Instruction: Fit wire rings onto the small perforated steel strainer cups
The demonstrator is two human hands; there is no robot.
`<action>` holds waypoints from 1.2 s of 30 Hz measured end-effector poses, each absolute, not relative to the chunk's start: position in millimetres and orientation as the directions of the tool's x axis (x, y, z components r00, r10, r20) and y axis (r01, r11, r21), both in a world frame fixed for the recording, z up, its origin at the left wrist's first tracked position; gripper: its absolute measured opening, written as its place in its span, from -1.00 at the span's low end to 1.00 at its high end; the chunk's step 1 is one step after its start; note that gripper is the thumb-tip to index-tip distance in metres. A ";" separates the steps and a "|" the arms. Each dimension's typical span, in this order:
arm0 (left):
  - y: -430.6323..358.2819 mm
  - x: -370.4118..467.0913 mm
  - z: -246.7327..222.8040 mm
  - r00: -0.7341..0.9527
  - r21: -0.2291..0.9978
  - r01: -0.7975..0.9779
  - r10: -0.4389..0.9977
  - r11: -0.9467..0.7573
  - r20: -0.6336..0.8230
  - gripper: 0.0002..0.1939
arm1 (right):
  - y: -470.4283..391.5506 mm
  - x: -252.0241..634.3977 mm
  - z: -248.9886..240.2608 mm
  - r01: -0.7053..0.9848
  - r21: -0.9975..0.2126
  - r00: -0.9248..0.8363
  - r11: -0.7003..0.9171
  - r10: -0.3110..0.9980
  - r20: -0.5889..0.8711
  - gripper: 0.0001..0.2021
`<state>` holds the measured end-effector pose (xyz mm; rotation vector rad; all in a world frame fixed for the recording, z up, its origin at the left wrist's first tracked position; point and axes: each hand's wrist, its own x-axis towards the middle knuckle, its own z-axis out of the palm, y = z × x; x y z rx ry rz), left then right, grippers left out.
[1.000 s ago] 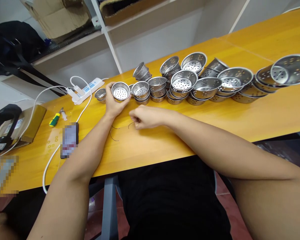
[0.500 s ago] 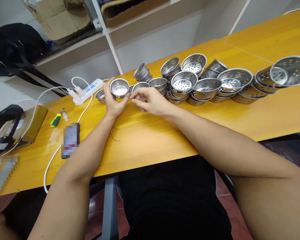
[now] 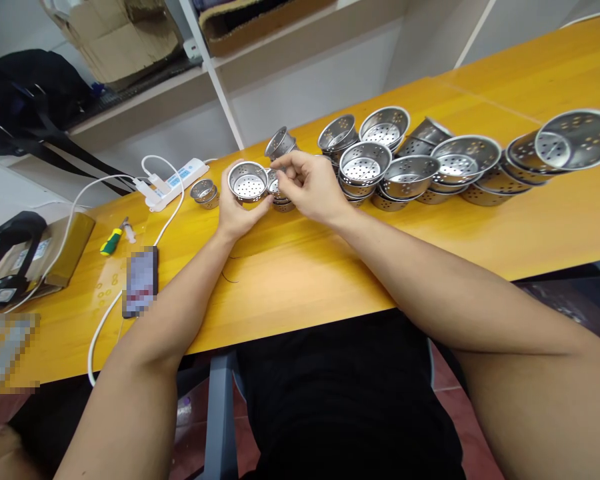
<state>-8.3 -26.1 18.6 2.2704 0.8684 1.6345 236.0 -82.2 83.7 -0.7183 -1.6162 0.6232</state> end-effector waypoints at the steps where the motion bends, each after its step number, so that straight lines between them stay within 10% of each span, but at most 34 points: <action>1: -26.2 -7.8 19.0 0.226 0.474 0.326 0.554 -0.818 0.801 -0.01 | -81.7 236.2 83.6 0.115 -0.735 -0.100 0.668 0.744 0.660 -0.63; 36: -48.8 8.7 31.6 0.326 0.514 0.342 0.612 -0.787 0.720 0.09 | -91.1 225.7 88.5 0.287 -0.673 -0.075 0.682 0.717 0.693 -0.80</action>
